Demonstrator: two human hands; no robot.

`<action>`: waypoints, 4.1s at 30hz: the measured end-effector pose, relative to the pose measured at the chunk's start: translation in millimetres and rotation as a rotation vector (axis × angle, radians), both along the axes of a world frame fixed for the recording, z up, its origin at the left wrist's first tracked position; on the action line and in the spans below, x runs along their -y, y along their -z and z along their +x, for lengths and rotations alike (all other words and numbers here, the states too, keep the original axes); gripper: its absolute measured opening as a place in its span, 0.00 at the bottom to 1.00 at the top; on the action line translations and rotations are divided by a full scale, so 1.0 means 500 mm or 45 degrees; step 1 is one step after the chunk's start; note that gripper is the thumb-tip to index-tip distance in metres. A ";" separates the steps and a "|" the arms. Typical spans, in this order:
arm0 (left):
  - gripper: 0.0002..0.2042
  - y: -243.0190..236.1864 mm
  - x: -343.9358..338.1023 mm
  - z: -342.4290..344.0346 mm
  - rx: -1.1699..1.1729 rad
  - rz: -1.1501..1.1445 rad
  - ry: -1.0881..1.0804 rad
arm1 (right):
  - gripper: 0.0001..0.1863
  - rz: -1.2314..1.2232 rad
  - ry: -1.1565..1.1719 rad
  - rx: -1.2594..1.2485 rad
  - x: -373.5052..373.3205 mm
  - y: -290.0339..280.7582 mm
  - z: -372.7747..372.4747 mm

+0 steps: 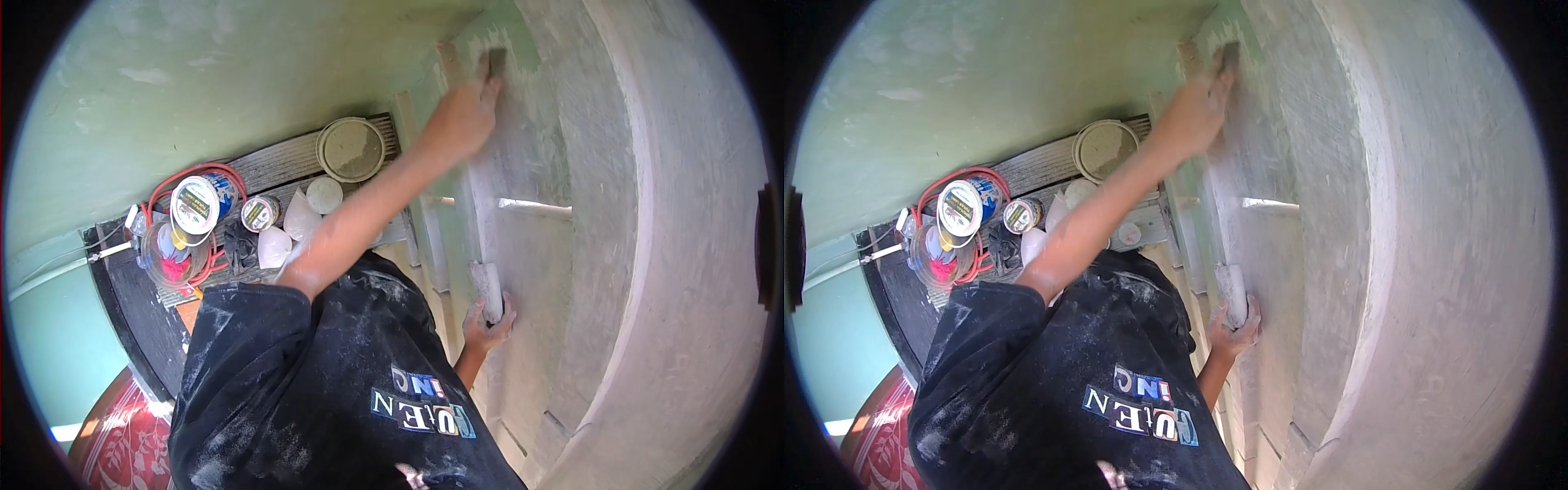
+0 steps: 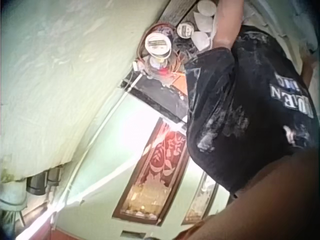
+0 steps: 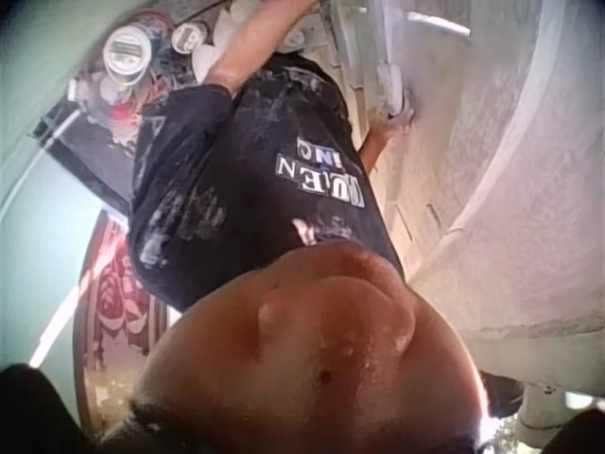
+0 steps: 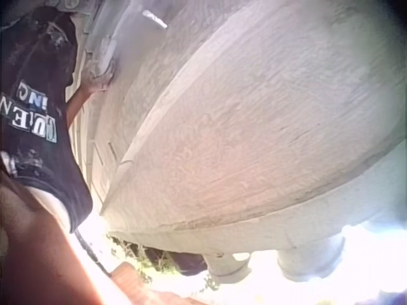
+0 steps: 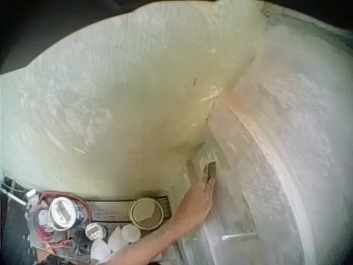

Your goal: Applying patching compound to a wall using a putty knife.

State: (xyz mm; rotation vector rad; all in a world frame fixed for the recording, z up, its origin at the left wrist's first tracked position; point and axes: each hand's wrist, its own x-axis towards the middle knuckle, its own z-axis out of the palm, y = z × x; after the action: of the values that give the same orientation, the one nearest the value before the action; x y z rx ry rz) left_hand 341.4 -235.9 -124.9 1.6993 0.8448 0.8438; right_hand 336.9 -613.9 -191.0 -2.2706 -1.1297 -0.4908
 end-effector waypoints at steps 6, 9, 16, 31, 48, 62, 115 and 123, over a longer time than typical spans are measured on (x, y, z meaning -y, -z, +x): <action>0.28 0.004 -0.058 0.000 0.040 -0.012 0.032 | 0.25 -0.006 -0.011 -0.012 -0.008 -0.012 -0.001; 0.28 -0.007 -0.063 -0.004 0.039 -0.032 0.014 | 0.25 -0.006 -0.017 0.000 -0.015 -0.013 -0.001; 0.28 0.001 -0.023 -0.011 0.028 -0.021 0.024 | 0.25 0.017 -0.029 0.010 -0.005 -0.007 0.002; 0.28 0.009 -0.103 0.009 0.032 -0.043 -0.051 | 0.27 -0.065 -0.011 -0.009 -0.002 -0.007 0.001; 0.27 0.030 -0.015 -0.002 0.079 0.029 -0.005 | 0.25 -0.044 0.008 0.027 -0.003 -0.006 -0.001; 0.28 0.001 -0.070 -0.004 -0.002 0.028 -0.048 | 0.25 -0.032 0.002 0.097 -0.020 -0.017 0.002; 0.27 0.007 -0.022 -0.008 -0.011 0.138 0.017 | 0.23 0.055 -0.023 0.070 -0.004 0.001 -0.002; 0.28 -0.016 -0.032 -0.021 -0.005 0.047 0.040 | 0.24 -0.023 0.019 0.000 -0.005 -0.009 -0.003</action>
State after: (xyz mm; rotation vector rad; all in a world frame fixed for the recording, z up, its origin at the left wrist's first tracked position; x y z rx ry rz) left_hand 330.9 -220.0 -117.0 1.7425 0.8078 0.8401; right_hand 335.2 -611.3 -186.4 -2.2962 -1.1223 -0.4882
